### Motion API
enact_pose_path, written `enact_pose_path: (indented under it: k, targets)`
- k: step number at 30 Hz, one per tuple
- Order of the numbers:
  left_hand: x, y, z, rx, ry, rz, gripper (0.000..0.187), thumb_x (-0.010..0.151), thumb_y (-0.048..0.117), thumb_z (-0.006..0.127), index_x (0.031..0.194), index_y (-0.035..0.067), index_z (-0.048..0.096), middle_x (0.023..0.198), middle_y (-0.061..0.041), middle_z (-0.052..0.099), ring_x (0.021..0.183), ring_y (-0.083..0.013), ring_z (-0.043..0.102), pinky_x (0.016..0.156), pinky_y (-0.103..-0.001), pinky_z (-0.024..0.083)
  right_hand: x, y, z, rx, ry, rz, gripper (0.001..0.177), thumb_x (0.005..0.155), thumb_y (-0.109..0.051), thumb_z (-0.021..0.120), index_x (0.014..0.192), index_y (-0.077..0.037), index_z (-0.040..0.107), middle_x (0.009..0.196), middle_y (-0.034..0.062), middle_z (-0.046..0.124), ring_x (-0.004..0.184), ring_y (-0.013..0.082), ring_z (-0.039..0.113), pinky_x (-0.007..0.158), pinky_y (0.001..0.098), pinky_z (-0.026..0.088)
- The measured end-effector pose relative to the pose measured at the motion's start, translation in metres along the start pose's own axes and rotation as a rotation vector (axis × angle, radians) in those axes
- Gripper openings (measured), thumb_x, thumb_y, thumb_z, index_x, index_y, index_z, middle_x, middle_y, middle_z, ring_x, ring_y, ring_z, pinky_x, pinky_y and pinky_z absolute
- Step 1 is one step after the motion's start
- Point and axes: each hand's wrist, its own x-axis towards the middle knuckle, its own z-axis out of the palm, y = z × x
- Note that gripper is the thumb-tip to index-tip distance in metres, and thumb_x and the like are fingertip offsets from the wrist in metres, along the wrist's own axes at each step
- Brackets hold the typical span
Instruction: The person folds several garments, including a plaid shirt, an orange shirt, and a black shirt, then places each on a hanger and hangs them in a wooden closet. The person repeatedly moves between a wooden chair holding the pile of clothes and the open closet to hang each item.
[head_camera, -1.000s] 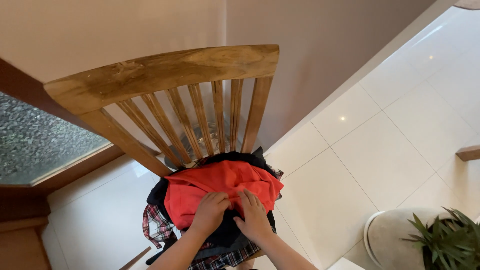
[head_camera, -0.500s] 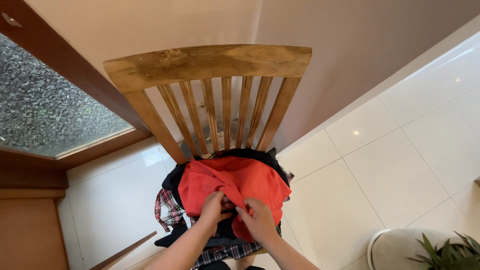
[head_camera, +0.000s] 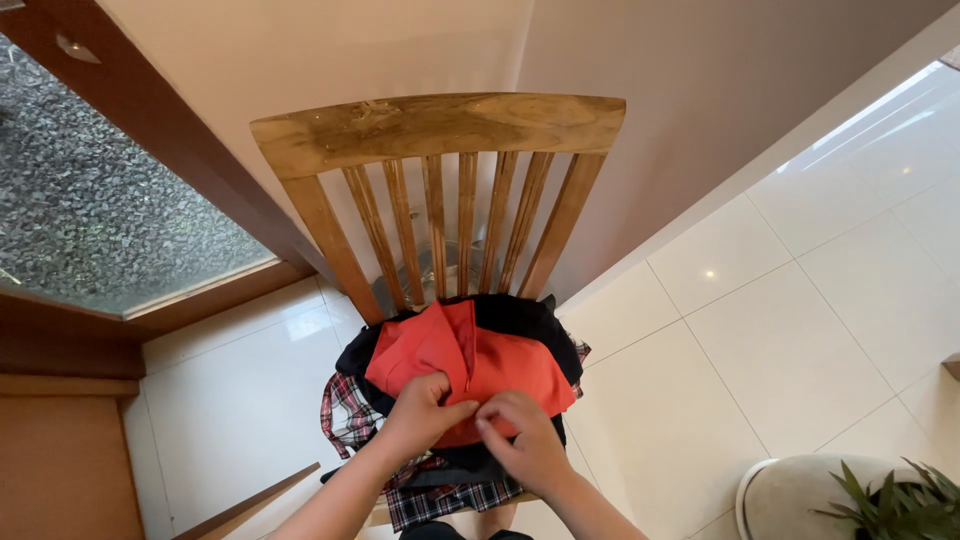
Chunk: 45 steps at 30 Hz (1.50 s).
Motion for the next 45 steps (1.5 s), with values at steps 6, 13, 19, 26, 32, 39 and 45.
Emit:
enact_pose_path:
  k: [6, 13, 19, 26, 32, 39, 45]
  targets:
    - [-0.024, 0.074, -0.045, 0.096, -0.235, 0.047, 0.040, 0.094, 0.014, 0.085, 0.071, 0.016, 0.053, 0.069, 0.006, 0.045, 0.064, -0.0084, 0.041, 0.057, -0.031, 0.030, 0.026, -0.035, -0.014, -0.082, 0.084, -0.104, 0.039, 0.096, -0.023, 0.073, 0.132, -0.011, 0.069, 0.129, 0.0059, 0.069, 0.125, 0.0262, 0.062, 0.109, 0.0425, 0.047]
    - [-0.033, 0.086, -0.065, 0.216, -0.295, 0.041, 0.049, 0.088, 0.010, 0.083, 0.069, 0.017, 0.039, 0.069, 0.005, 0.039, 0.063, -0.0101, 0.036, 0.056, -0.032, 0.026, 0.031, -0.052, -0.016, -0.130, 0.039, -0.095, 0.031, 0.095, -0.034, 0.074, 0.116, -0.012, 0.070, 0.120, 0.0055, 0.063, 0.116, 0.0237, 0.060, 0.103, 0.0395, 0.046]
    - [-0.037, 0.081, -0.059, -0.043, -0.218, 0.211, 0.044, 0.091, 0.014, 0.085, 0.068, 0.018, 0.048, 0.066, 0.004, 0.044, 0.061, -0.0113, 0.041, 0.060, -0.031, 0.033, 0.043, -0.060, -0.034, 0.084, -0.059, -0.034, 0.023, 0.091, -0.023, 0.078, 0.081, -0.017, 0.058, 0.100, 0.0008, 0.070, 0.130, 0.0270, 0.065, 0.106, 0.0420, 0.050]
    - [-0.060, 0.083, -0.039, -0.571, -0.033, 0.088, 0.024, 0.086, 0.010, 0.083, 0.109, 0.003, 0.081, 0.102, -0.011, 0.082, 0.089, -0.0238, 0.075, 0.078, -0.035, 0.062, 0.045, -0.079, -0.063, 0.132, -0.189, 0.146, 0.025, 0.092, -0.033, 0.082, 0.105, -0.014, 0.074, 0.069, -0.0030, 0.056, 0.063, 0.0111, 0.046, 0.063, 0.0272, 0.039]
    - [-0.068, 0.073, -0.028, -0.665, -0.031, 0.077, 0.039, 0.090, 0.010, 0.078, 0.125, 0.006, 0.062, 0.114, -0.011, 0.070, 0.096, -0.0224, 0.067, 0.083, -0.034, 0.057, 0.040, -0.086, -0.074, -0.135, -0.325, 0.323, 0.087, 0.093, -0.044, 0.075, 0.168, -0.026, 0.034, 0.068, -0.0014, 0.052, 0.064, 0.0137, 0.048, 0.064, 0.0303, 0.039]
    - [-0.088, 0.150, -0.040, 0.357, -0.081, -0.320, 0.088, 0.089, 0.058, 0.068, 0.163, 0.034, 0.027, 0.091, -0.001, 0.074, 0.093, -0.0217, 0.074, 0.070, -0.037, 0.051, 0.026, -0.039, -0.056, -0.359, -0.248, 0.177, 0.075, 0.098, -0.021, 0.064, 0.166, -0.022, 0.033, 0.088, 0.0013, 0.071, 0.082, 0.0253, 0.066, 0.082, 0.0379, 0.052]
    - [-0.066, 0.082, -0.022, 0.682, 0.039, 0.213, 0.041, 0.105, 0.049, 0.052, 0.135, 0.023, 0.063, 0.106, 0.001, 0.061, 0.071, -0.0272, 0.065, 0.047, -0.042, 0.046, 0.039, -0.031, -0.057, -0.154, -0.226, -0.161, 0.012, 0.099, -0.009, 0.063, 0.102, -0.006, 0.074, 0.095, 0.0049, 0.065, 0.091, 0.0229, 0.061, 0.083, 0.0373, 0.050]
